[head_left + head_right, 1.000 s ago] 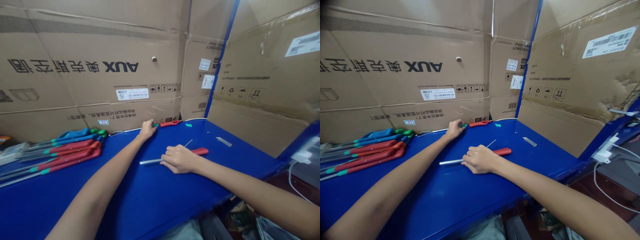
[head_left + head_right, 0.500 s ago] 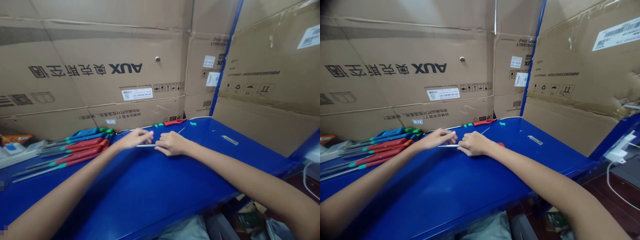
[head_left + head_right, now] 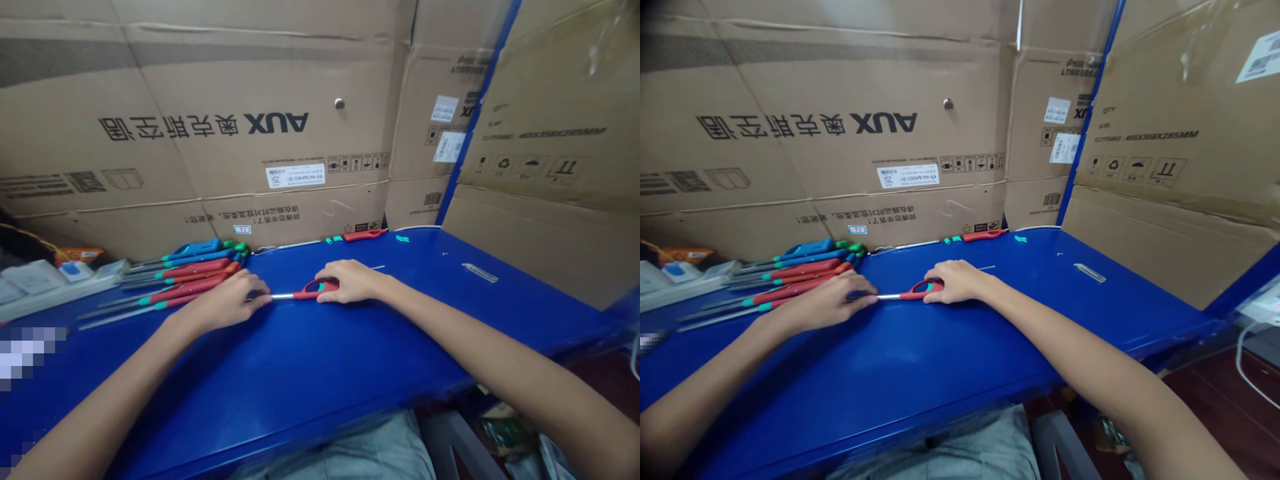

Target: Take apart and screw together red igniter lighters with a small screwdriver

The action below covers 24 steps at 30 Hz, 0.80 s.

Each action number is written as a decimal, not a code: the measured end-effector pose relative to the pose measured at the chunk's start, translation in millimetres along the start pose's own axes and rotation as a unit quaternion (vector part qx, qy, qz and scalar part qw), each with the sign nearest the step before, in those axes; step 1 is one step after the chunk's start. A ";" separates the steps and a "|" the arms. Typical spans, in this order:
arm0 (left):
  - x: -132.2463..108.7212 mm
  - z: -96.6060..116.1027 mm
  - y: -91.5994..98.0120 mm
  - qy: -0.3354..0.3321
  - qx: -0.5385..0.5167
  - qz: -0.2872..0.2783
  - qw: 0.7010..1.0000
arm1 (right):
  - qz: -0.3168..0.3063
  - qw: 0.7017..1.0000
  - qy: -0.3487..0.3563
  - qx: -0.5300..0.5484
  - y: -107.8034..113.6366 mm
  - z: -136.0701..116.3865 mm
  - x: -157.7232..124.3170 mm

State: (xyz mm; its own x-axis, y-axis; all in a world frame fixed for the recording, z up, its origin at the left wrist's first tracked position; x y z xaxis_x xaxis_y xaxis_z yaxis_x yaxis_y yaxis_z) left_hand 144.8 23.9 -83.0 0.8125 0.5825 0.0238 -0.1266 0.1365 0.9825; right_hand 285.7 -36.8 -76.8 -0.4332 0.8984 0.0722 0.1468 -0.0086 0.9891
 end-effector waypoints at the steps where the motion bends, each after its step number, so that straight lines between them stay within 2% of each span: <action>1: -1.4 5.7 4.2 -0.009 0.003 0.028 1.000 | 0.000 1.000 -0.005 0.014 -1.5 -0.3 -0.5; 3: -3.8 23.2 6.8 -0.037 -0.007 0.069 0.997 | 0.012 1.000 0.000 0.022 -3.2 -7.2 0.4; 6: -3.6 49.8 -4.6 -0.076 -0.027 0.069 0.994 | 0.033 0.999 0.042 0.011 -5.9 -26.2 2.3; 8: -1.4 56.5 -10.6 -0.073 -0.047 0.070 0.994 | 0.048 0.996 0.069 0.005 -7.1 -35.3 2.3; 13: 0.8 49.3 -11.7 -0.051 -0.087 0.087 0.991 | 0.083 0.989 0.113 -0.042 -7.3 -41.8 2.0; 19: 0.6 43.4 -13.5 -0.044 -0.056 0.093 0.993 | 0.078 0.982 0.136 -0.102 -10.1 -46.2 2.6; 24: 2.5 39.9 -14.7 -0.015 -0.048 0.098 0.994 | 0.066 0.991 0.081 -0.086 -9.4 -39.7 2.7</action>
State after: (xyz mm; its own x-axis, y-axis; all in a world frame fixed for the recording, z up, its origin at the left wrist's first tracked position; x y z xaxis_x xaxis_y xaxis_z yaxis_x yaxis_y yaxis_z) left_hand 171.4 -8.6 -90.0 0.7831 0.5820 0.2193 -0.3368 0.1004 0.9362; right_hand 247.8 -51.7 -80.9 -0.5593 0.8022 0.2090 0.0639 -0.2096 0.9757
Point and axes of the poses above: each hand's wrist, its own x-axis towards the middle knuckle, its own y-axis out of the back of the hand, z = x × y, the point moved 10 cm from there along x, towards the middle knuckle, and after that the axes turned 8 degrees about y, right-handed, at the moved point
